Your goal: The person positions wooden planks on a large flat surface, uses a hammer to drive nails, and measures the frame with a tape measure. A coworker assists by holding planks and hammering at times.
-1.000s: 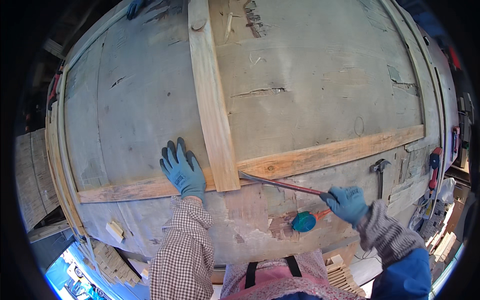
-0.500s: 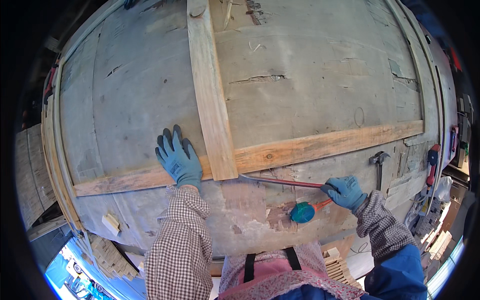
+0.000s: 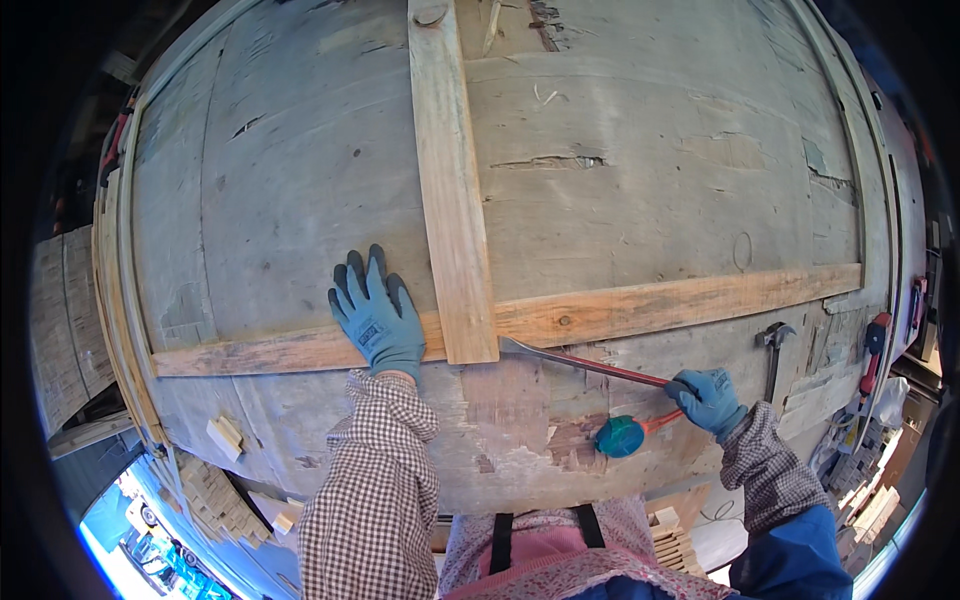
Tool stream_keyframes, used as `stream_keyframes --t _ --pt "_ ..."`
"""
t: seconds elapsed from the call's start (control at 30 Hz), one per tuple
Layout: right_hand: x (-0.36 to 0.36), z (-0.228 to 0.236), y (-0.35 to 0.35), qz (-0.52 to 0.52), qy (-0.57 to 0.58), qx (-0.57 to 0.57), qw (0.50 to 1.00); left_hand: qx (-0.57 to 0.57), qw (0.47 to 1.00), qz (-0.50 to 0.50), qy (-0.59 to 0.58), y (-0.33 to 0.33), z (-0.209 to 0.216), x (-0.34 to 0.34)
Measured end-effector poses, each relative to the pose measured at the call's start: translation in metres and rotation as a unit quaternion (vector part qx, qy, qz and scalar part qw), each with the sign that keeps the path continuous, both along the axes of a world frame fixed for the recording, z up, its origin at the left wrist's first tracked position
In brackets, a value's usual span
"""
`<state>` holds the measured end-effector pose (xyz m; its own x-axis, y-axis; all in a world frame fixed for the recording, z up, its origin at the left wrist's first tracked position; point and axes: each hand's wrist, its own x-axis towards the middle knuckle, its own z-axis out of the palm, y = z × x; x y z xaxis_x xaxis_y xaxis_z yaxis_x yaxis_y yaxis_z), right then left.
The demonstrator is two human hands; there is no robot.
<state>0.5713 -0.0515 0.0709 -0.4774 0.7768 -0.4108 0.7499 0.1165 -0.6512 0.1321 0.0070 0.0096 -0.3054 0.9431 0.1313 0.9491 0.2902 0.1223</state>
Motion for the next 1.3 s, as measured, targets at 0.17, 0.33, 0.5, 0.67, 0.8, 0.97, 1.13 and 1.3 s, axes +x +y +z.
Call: stream_keyframes --t 0.17,0.33,0.5,0.67,0.8,0.97,1.13,1.3 --pt "-0.01 -0.019 0.003 -0.012 -0.003 0.0 1.0 -0.001 1.0 -0.001 0.0 0.001 -0.001 0.0" --pt "-0.01 -0.007 0.001 0.004 -0.008 -0.022 1.0 -0.019 1.0 0.007 -0.004 0.0 0.001 0.001" --pt "-0.018 -0.01 0.009 0.044 -0.009 -0.021 0.999 -0.016 1.0 0.005 -0.003 0.001 0.004 0.002" --pt "-0.025 -0.005 0.018 0.038 0.009 -0.028 0.999 -0.019 1.0 0.007 -0.003 0.001 0.003 0.002" --pt "-0.004 -0.005 0.015 0.012 -0.001 -0.04 0.999 -0.024 1.0 0.012 -0.011 0.0 0.005 0.002" --pt "-0.005 -0.009 0.024 0.008 0.02 -0.015 1.0 -0.03 0.999 0.019 -0.017 0.002 0.005 0.003" --pt "0.002 -0.006 0.023 0.028 0.015 -0.023 0.999 -0.03 0.999 0.016 -0.012 0.0 0.005 0.003" --pt "-0.009 -0.005 0.027 0.01 0.006 -0.036 0.999 -0.034 0.999 0.017 -0.014 0.001 0.007 0.004"
